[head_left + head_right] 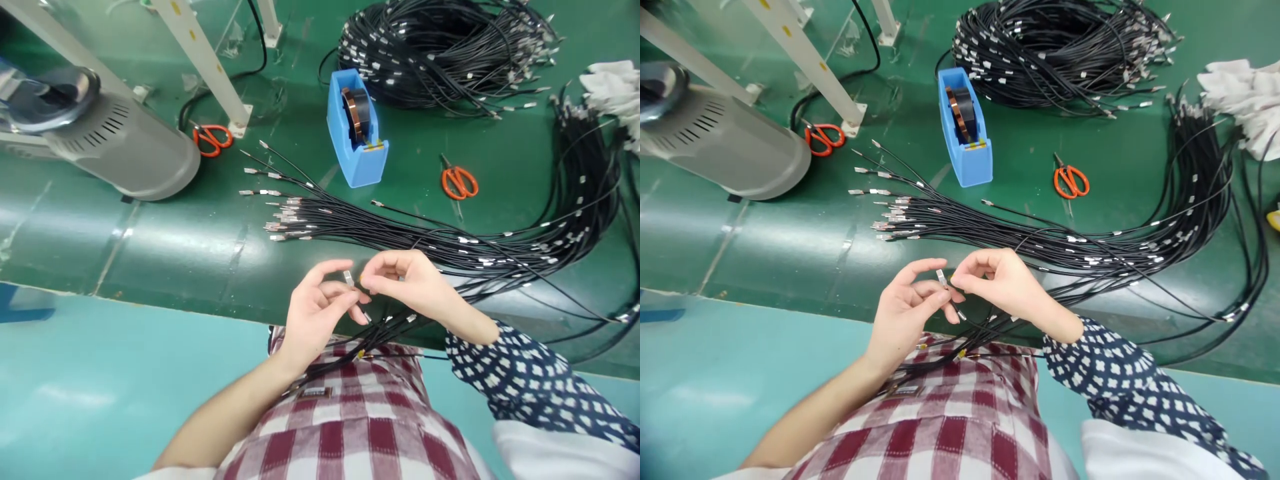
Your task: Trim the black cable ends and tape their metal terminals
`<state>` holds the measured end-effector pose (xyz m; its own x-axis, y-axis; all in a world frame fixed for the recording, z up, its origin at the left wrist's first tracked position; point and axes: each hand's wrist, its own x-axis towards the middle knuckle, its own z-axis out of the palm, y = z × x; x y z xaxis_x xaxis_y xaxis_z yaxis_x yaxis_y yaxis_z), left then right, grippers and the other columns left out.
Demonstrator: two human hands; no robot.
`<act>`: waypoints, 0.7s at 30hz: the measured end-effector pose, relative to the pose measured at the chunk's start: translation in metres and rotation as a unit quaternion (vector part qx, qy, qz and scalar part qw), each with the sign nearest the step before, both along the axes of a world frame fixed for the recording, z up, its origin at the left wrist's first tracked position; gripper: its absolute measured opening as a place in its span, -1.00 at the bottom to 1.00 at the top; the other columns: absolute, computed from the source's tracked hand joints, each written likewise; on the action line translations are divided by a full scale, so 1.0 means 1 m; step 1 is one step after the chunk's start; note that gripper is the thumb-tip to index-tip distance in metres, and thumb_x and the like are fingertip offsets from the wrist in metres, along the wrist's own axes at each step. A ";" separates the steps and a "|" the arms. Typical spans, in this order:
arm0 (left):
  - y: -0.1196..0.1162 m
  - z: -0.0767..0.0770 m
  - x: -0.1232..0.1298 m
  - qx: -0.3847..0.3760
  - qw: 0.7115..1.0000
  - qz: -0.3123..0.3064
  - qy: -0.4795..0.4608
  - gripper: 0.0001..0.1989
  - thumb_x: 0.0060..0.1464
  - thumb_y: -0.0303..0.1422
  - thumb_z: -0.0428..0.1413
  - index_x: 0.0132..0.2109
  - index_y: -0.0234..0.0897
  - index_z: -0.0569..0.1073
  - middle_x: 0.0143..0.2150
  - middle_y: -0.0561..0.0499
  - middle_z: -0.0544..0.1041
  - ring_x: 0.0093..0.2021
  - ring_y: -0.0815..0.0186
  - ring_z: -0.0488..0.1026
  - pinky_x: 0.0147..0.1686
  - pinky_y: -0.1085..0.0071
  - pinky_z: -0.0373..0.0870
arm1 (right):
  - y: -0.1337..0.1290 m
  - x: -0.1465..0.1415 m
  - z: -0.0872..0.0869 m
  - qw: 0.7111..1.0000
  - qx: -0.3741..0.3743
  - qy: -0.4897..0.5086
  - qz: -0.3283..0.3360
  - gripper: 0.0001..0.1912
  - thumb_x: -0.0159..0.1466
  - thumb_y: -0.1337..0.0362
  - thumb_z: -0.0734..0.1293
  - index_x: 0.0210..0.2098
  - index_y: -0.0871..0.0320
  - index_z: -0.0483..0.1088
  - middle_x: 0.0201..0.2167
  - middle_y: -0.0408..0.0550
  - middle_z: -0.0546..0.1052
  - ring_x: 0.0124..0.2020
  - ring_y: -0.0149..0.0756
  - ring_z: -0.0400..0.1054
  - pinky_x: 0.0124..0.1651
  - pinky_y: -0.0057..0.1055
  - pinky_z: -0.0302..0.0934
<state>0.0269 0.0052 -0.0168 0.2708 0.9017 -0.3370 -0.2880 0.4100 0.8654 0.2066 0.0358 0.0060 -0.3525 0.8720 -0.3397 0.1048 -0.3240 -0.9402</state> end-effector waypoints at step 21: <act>0.001 0.009 -0.005 -0.003 0.999 -0.027 0.045 -0.61 0.09 -0.46 0.27 0.09 -0.37 0.52 -0.49 0.05 0.63 -0.45 0.28 0.62 -0.34 0.39 0.60 | 0.003 0.000 0.001 0.997 0.029 -0.045 0.061 -0.79 0.23 0.18 0.42 -0.45 0.19 0.49 -0.52 -0.13 0.57 -0.52 -0.46 0.36 -0.46 -0.50 0.19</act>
